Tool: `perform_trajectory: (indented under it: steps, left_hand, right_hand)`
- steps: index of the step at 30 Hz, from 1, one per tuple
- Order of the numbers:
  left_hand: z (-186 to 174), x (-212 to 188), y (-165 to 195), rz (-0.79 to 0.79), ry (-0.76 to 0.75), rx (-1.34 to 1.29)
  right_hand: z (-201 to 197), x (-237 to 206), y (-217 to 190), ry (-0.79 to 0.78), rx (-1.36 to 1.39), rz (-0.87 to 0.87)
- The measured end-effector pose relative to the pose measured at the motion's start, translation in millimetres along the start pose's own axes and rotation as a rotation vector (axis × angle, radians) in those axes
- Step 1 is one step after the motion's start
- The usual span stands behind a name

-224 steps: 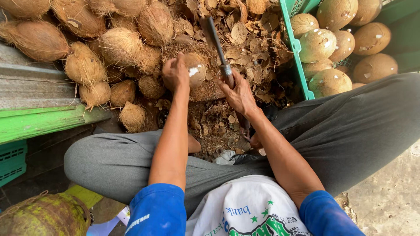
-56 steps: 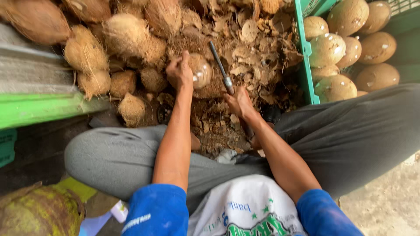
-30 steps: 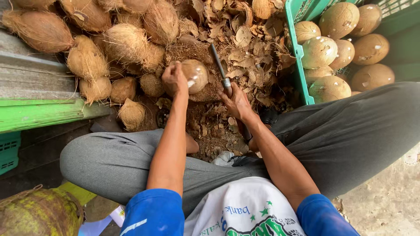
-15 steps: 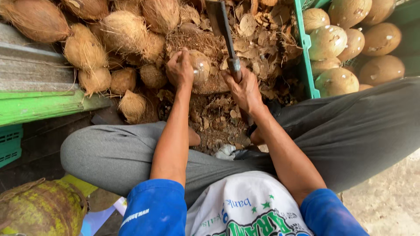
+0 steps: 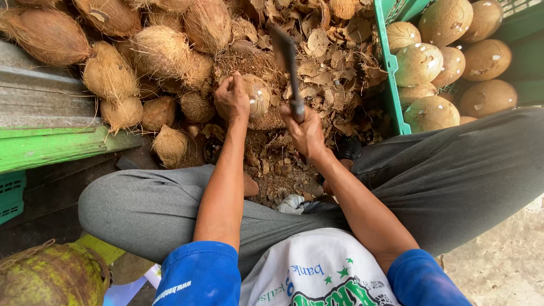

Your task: The person sits on the ground and uses a machete to trim the fibrous husk off coconuts one at a time, rotating each coconut to cut away the outer husk, then places the trimmed coconut into a green plastic crate beside them.

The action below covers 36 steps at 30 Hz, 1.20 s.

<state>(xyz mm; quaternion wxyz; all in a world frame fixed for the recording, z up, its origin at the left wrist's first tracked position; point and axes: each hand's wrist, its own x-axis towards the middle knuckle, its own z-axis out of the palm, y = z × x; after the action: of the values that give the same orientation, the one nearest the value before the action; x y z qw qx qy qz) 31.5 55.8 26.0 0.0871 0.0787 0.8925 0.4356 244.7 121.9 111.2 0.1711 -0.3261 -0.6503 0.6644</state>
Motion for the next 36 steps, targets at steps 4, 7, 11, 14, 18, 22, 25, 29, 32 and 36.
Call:
perform_trajectory:
  steps: [4,7,11,14,18,22,25,29,32,36]
  left_hand:
    - [-3.3,-5.7,8.4,0.026,0.012,-0.131]
    - [-5.7,-11.1,10.3,0.065,0.032,-0.056]
    - [-1.5,-17.4,3.8,-0.046,-0.04,-0.14]
    - [2.5,-18.2,0.8,-0.066,0.013,-0.114]
    - [-0.8,-12.6,-0.4,0.06,0.086,-0.341]
    - [-10.6,-0.6,-0.1,-0.348,0.131,-0.43]
    - [-12.3,-6.7,2.8,-0.374,0.194,-0.534]
    - [-10.0,-27.8,11.9,-0.146,0.198,-0.33]
    - [-12.5,-35.3,17.0,-0.048,0.065,-0.193]
    - [-13.7,-33.9,16.3,-0.073,0.095,-0.227]
  right_hand:
    - [5.1,-2.1,-6.3,-0.117,-0.323,0.362]
    - [2.0,-5.0,-5.0,-0.063,-0.234,0.053]
    - [2.0,-4.6,16.0,0.002,-0.273,0.069]
    - [1.8,2.0,37.3,-0.19,-0.388,0.512]
    - [0.7,8.1,49.2,-0.155,-0.318,0.235]
    - [-1.5,12.0,41.2,-0.167,-0.246,0.392]
    - [0.0,6.3,29.8,-0.183,-0.263,0.417]
    - [1.2,-1.0,13.5,-0.158,-0.213,0.381]
    - [-0.2,2.0,6.3,-0.041,-0.19,0.386]
    - [2.3,6.6,12.2,0.041,-0.093,0.053]
